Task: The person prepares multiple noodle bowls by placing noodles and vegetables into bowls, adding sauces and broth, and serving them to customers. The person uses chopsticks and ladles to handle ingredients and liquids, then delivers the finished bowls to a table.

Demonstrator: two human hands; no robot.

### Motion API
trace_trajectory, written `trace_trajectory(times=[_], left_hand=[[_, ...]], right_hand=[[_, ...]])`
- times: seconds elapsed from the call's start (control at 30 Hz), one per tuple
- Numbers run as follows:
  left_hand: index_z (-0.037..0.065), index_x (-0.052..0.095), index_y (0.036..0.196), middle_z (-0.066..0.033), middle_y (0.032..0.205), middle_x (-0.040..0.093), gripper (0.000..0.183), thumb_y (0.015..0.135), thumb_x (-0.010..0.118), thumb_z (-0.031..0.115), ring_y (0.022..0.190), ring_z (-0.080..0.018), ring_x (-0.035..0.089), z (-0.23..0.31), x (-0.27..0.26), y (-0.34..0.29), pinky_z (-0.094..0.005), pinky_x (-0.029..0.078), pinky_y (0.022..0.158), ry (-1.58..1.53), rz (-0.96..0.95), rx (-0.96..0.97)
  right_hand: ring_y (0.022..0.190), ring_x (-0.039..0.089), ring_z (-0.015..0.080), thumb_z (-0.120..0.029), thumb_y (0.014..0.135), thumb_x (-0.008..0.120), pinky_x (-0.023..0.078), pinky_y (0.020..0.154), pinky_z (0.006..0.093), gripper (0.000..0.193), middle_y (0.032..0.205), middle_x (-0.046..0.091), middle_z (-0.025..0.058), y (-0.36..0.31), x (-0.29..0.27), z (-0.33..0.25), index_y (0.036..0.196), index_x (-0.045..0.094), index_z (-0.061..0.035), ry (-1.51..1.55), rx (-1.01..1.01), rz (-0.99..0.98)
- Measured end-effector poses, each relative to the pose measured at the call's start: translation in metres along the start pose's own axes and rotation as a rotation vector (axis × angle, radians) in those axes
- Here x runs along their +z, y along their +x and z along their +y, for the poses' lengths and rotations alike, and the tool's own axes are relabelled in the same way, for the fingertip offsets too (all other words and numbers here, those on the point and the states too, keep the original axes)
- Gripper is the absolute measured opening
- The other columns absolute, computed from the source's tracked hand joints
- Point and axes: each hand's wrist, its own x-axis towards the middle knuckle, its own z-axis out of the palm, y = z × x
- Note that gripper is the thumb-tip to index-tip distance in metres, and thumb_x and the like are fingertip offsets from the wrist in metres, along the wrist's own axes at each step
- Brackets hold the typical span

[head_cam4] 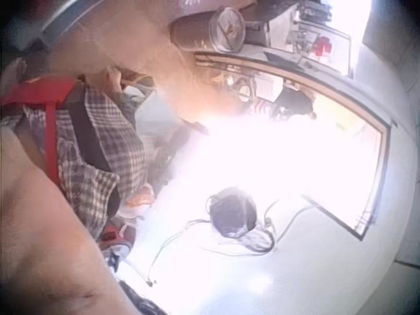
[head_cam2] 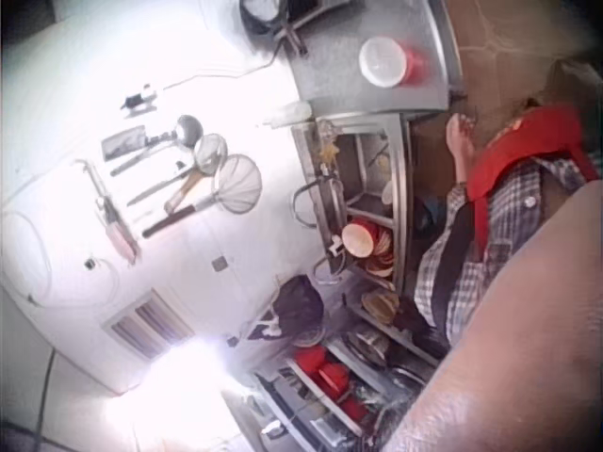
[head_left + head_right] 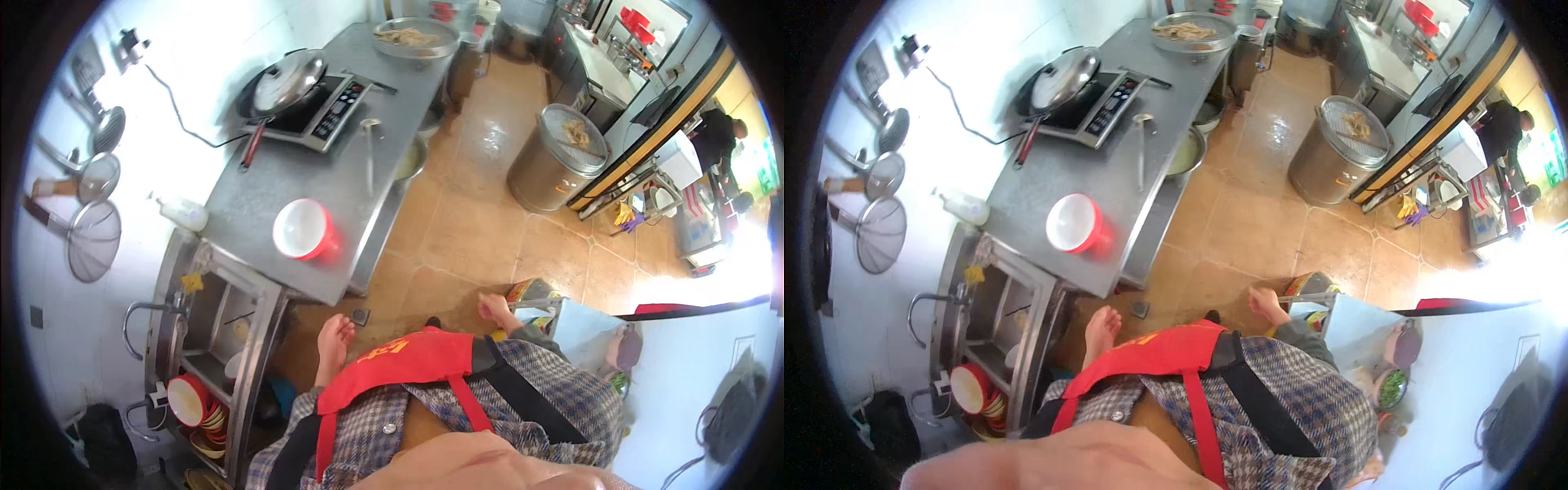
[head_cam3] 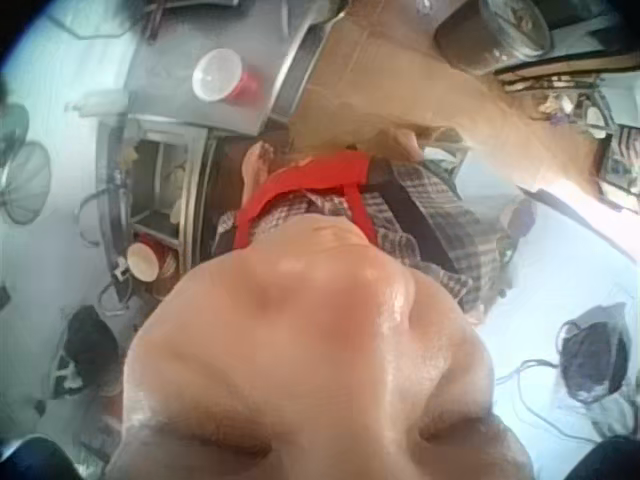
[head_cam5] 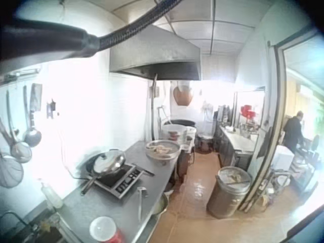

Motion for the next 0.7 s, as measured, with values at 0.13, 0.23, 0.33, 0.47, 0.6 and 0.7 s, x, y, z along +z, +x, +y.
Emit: trace_trajectory(times=[0.13, 0.23, 0.33, 0.47, 0.6, 0.7], left_hand=[[0.005, 0.059, 0.108, -0.0052, 0.095, 0.064, 0.024, 0.096, 0.056, 0.025, 0.083, -0.0165, 0.063, 0.036, 0.148, 0.063, -0.0288, 0.053, 0.07, 0.359, -0.165, -0.133], [0.005, 0.06, 0.106, -0.0036, 0.093, 0.063, 0.026, 0.096, 0.056, 0.028, 0.081, -0.0143, 0.063, 0.045, 0.236, 0.141, -0.0273, 0.052, 0.069, 0.527, -0.26, -0.084], [0.005, 0.06, 0.105, -0.0029, 0.093, 0.063, 0.028, 0.097, 0.055, 0.032, 0.082, -0.0124, 0.062, 0.049, 0.324, 0.232, -0.0264, 0.053, 0.07, 0.571, -0.423, -0.02], [0.005, 0.06, 0.105, -0.0025, 0.094, 0.063, 0.03, 0.098, 0.054, 0.033, 0.083, -0.0114, 0.062, 0.068, 0.464, 0.354, -0.0263, 0.053, 0.07, 0.6, -0.593, 0.022], [0.006, 0.06, 0.108, -0.002, 0.096, 0.063, 0.03, 0.099, 0.052, 0.033, 0.084, -0.0108, 0.062, 0.084, 0.642, 0.456, -0.0257, 0.054, 0.07, 0.634, -0.827, 0.024], [0.006, 0.06, 0.108, -0.0023, 0.097, 0.063, 0.031, 0.099, 0.051, 0.034, 0.085, -0.0105, 0.061, 0.077, 0.777, 0.509, -0.0256, 0.054, 0.072, 0.691, -1.008, -0.034]], right_hand=[[0.062, 0.058, 0.0161, -0.041, 0.095, 0.057, 0.049, 0.053, 0.0296, 0.039, 0.076, 0.063, 0.007, 0.094, -0.024, -0.164, 0.082, 0.059, -0.0042, 0.302, -0.086, -0.177], [0.078, 0.063, 0.015, -0.036, 0.095, 0.056, 0.054, 0.065, 0.03, 0.036, 0.089, 0.066, 0.0075, 0.159, -0.026, -0.268, 0.095, 0.064, -0.001, 0.109, -0.329, -0.172], [0.072, 0.062, 0.0142, -0.033, 0.094, 0.056, 0.053, 0.062, 0.0287, 0.032, 0.084, 0.066, 0.0054, 0.221, -0.048, -0.329, 0.096, 0.065, -0.0019, -0.056, -0.452, -0.188], [0.063, 0.06, 0.0133, -0.032, 0.093, 0.058, 0.052, 0.058, 0.0271, 0.029, 0.075, 0.063, 0.0033, 0.275, -0.139, -0.354, 0.092, 0.066, -0.0042, -0.55, -0.357, -0.081], [0.061, 0.06, 0.0136, -0.027, 0.089, 0.063, 0.05, 0.053, 0.0275, 0.027, 0.08, 0.065, 0.0064, 0.283, -0.248, -0.355, 0.098, 0.065, -0.0019, -0.003, -0.009, 0.168], [0.061, 0.06, 0.0143, -0.027, 0.091, 0.062, 0.052, 0.053, 0.0288, 0.028, 0.082, 0.063, 0.0074, 0.287, -0.303, -0.364, 0.105, 0.062, -0.002, 0.325, 0.035, 0.367]])
